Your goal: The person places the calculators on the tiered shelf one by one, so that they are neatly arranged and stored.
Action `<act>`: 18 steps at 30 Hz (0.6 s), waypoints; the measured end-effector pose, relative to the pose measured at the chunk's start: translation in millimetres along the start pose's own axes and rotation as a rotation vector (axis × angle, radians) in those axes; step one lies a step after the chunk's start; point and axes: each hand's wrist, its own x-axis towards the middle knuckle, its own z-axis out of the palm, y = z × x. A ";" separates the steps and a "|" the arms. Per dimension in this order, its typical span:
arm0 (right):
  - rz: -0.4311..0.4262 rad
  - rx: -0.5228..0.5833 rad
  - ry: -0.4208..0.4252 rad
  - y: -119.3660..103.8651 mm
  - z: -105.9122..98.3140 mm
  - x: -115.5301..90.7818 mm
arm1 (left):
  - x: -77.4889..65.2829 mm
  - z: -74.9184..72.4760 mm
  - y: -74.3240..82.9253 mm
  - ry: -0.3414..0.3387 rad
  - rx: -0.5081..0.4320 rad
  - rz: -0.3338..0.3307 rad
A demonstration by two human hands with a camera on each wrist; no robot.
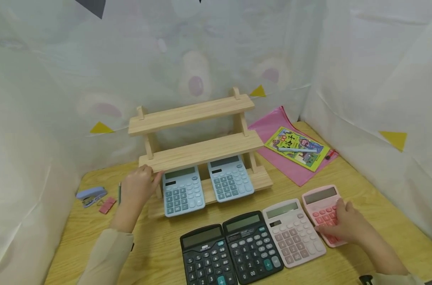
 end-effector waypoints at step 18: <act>0.003 -0.089 0.170 -22.9 -15.4 12.6 | -2.0 2.1 -2.3 0.031 -0.033 0.014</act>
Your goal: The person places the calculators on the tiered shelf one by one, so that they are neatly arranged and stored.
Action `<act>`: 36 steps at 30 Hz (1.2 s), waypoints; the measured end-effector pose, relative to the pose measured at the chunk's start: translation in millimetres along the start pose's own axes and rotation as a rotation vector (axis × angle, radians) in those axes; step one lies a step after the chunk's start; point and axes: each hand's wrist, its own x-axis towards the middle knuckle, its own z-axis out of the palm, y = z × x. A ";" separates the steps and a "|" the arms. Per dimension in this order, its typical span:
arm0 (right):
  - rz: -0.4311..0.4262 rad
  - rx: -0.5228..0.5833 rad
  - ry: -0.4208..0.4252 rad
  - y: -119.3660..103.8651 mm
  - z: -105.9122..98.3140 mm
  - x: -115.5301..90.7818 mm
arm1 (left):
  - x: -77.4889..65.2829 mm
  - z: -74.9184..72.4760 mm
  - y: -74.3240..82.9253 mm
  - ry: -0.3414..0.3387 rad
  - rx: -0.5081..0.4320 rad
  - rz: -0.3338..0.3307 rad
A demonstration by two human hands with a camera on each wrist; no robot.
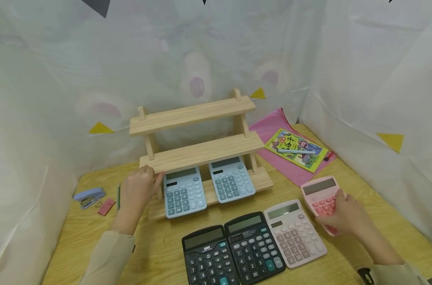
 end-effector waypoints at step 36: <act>0.003 -0.198 -0.045 -259.1 -41.8 164.9 | 1.2 2.3 -0.4 -0.003 0.016 0.019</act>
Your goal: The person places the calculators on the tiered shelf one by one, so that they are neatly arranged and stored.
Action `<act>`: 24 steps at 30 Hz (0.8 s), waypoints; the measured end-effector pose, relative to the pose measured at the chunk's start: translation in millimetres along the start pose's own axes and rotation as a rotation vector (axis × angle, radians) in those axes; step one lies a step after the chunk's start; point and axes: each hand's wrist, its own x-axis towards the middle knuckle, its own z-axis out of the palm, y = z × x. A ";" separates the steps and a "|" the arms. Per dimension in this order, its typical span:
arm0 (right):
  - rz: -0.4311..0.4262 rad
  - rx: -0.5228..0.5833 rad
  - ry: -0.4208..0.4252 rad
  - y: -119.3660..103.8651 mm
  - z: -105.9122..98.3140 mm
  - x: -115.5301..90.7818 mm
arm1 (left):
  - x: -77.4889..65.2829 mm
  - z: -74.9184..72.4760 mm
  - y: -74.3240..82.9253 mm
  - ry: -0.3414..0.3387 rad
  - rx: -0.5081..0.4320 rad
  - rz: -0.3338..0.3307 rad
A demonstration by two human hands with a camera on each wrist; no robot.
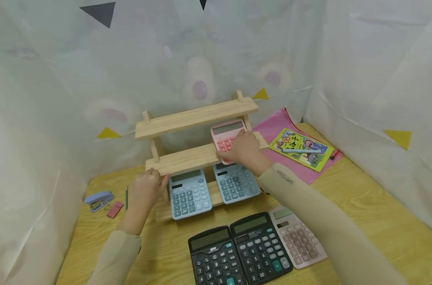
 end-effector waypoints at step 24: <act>-0.229 0.032 0.107 57.8 22.7 -129.7 | 0.4 -0.2 0.2 -0.012 -0.010 0.002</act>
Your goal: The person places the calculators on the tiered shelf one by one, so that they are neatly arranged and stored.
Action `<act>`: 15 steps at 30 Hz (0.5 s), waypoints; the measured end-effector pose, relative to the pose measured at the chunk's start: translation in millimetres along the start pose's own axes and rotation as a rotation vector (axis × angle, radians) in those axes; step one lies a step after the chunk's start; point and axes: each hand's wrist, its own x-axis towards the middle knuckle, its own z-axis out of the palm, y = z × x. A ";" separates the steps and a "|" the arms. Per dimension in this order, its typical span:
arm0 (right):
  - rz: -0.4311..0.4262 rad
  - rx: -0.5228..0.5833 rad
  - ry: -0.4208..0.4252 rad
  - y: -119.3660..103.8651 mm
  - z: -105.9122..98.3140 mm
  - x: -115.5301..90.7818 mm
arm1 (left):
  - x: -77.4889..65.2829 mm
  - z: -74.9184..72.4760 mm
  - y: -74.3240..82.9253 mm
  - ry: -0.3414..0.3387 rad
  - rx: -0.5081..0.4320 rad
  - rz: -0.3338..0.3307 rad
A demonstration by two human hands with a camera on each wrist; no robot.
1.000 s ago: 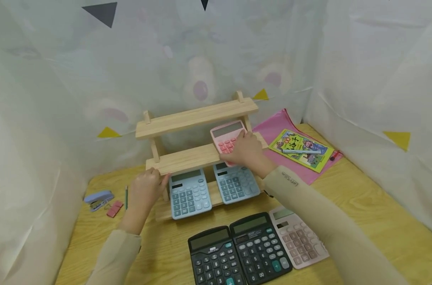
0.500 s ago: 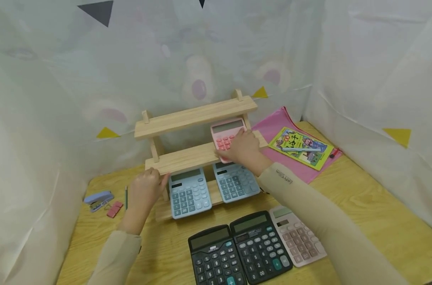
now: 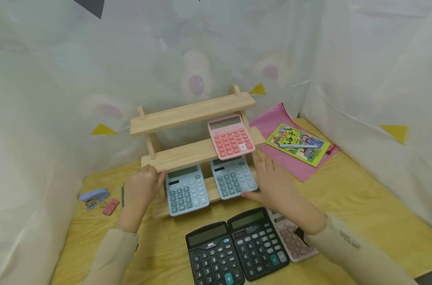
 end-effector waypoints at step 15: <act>0.219 0.105 -0.146 54.5 76.5 -93.0 | -0.9 -1.2 -1.0 0.008 0.018 -0.001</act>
